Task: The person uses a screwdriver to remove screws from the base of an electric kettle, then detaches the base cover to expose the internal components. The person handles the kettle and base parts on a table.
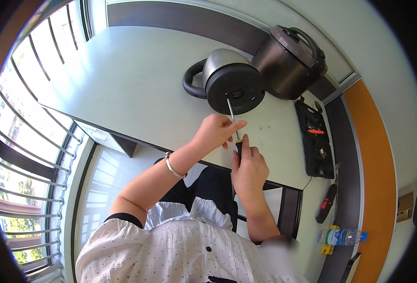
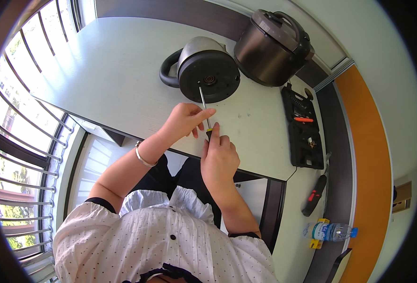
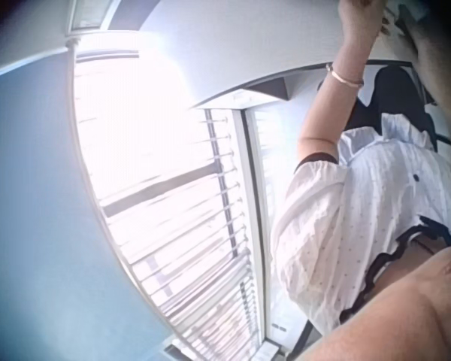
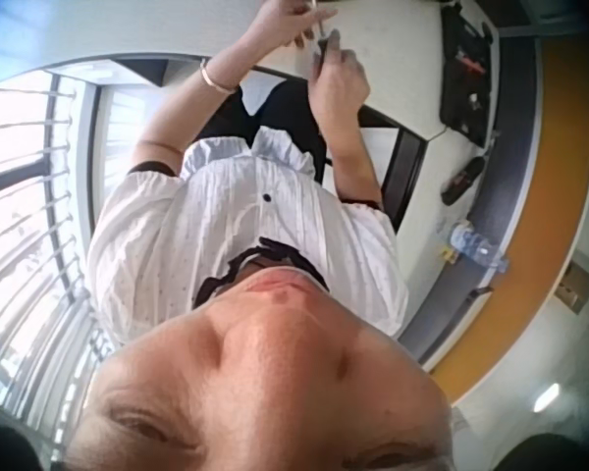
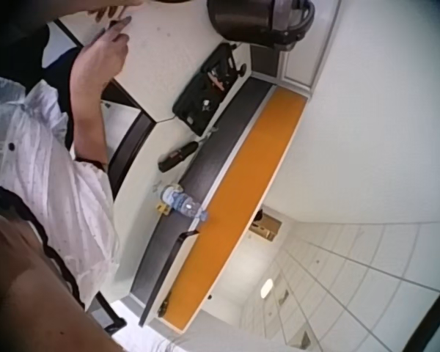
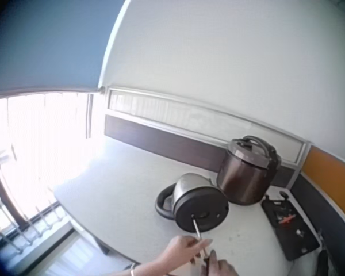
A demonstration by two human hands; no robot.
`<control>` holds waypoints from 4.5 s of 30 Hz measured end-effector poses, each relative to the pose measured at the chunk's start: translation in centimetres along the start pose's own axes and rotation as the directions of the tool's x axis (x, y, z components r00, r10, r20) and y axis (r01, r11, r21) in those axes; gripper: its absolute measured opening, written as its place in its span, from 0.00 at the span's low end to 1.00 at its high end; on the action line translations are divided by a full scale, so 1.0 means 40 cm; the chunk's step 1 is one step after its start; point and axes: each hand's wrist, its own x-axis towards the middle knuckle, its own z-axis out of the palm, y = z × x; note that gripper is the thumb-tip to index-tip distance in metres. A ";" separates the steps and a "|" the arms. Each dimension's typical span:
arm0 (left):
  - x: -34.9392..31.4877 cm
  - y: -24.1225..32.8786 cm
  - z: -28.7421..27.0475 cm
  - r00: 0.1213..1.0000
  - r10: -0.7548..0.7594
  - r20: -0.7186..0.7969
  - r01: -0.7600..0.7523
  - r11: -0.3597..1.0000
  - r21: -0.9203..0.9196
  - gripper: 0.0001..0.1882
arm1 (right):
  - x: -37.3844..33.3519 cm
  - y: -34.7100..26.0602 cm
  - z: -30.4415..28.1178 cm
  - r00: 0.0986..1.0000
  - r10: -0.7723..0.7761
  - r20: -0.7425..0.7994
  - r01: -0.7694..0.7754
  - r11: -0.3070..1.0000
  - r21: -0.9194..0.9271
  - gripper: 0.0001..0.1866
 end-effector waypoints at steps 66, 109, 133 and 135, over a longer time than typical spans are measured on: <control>0.043 -0.046 0.005 0.998 -0.042 -0.036 0.017 0.852 -0.523 0.14 | -0.045 -0.006 -0.005 0.990 -0.009 -0.143 0.080 0.862 0.500 0.32; 0.050 -0.040 -0.090 0.994 -0.058 -0.097 0.008 0.890 -0.455 0.12 | -0.049 -0.092 0.030 0.997 -0.074 0.037 0.056 0.933 0.357 0.33; 0.053 -0.024 -0.125 0.998 -0.051 -0.047 0.027 0.912 -0.409 0.14 | -0.041 -0.107 0.050 0.998 -0.057 -0.032 0.064 0.757 0.650 0.33; 0.053 -0.018 -0.122 0.995 -0.043 -0.086 0.013 0.943 -0.332 0.14 | -0.043 -0.116 0.041 0.998 -0.059 0.003 0.046 0.804 0.593 0.34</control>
